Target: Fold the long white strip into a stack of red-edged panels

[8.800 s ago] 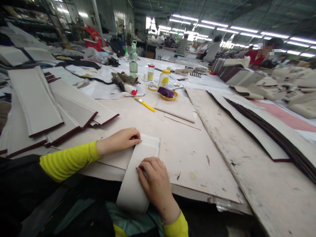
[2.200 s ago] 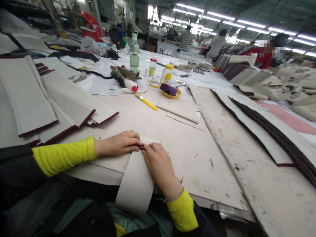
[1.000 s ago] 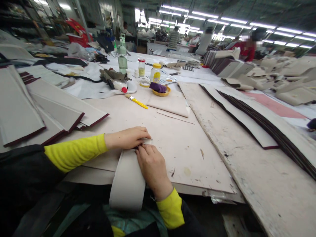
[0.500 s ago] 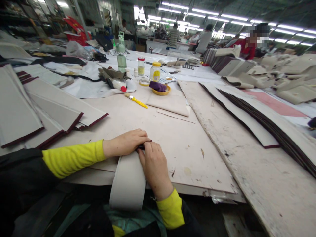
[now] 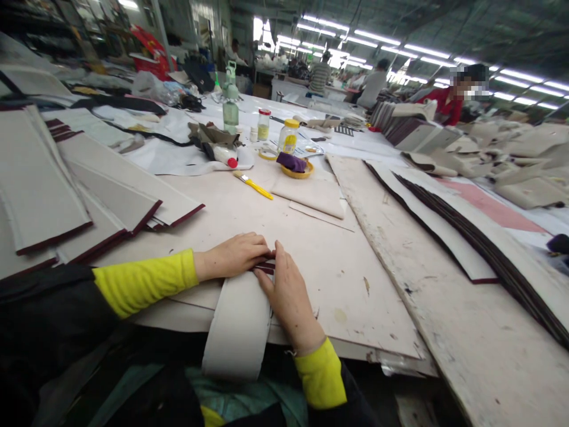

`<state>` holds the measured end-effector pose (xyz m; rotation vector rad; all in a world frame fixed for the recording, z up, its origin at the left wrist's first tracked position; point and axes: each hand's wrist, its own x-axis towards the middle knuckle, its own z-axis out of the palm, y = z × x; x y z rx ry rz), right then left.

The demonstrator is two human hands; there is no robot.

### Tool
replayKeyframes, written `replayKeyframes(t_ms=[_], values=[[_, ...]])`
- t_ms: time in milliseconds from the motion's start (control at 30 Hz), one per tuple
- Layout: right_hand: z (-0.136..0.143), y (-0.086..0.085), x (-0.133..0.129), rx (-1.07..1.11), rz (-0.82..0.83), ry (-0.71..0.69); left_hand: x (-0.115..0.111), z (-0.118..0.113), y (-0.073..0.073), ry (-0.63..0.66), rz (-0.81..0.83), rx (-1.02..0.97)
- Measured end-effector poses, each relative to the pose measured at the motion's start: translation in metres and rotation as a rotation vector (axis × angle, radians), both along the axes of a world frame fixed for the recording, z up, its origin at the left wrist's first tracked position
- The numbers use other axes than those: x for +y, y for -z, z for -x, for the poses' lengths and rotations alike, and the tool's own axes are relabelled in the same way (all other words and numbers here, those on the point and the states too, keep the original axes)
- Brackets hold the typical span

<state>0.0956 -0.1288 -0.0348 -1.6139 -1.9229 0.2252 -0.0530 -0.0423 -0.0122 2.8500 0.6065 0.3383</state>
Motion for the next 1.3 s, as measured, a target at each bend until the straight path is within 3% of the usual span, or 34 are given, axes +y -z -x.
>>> replayKeyframes(t_ms=[133, 300, 500, 667, 967, 1167, 1300], values=[[0.0, -0.007, 0.0, -0.1, 0.017, -0.035, 0.01, 0.019, -0.002, -0.005, 0.16, -0.071], [-0.006, -0.017, 0.01, -0.199, 0.097, -0.157, 0.017, 0.041, -0.001, -0.04, 0.232, -0.097], [-0.012, -0.032, 0.031, -0.258, 0.219, -0.33, 0.02, 0.042, 0.004, -0.016, 0.248, -0.115], [-0.014, -0.033, 0.037, -0.214, 0.259, -0.438, 0.022, 0.043, 0.006, 0.008, 0.251, -0.132], [-0.011, -0.035, 0.029, -0.275, 0.247, -0.432, 0.019, 0.044, 0.004, 0.014, 0.182, -0.078], [0.003, -0.039, 0.016, -0.497, 0.211, -0.319, 0.011, 0.046, 0.004, 0.011, 0.044, -0.029], [0.005, -0.036, 0.011, -0.514, 0.179, -0.276, 0.008, 0.057, 0.007, -0.008, -0.017, -0.02]])
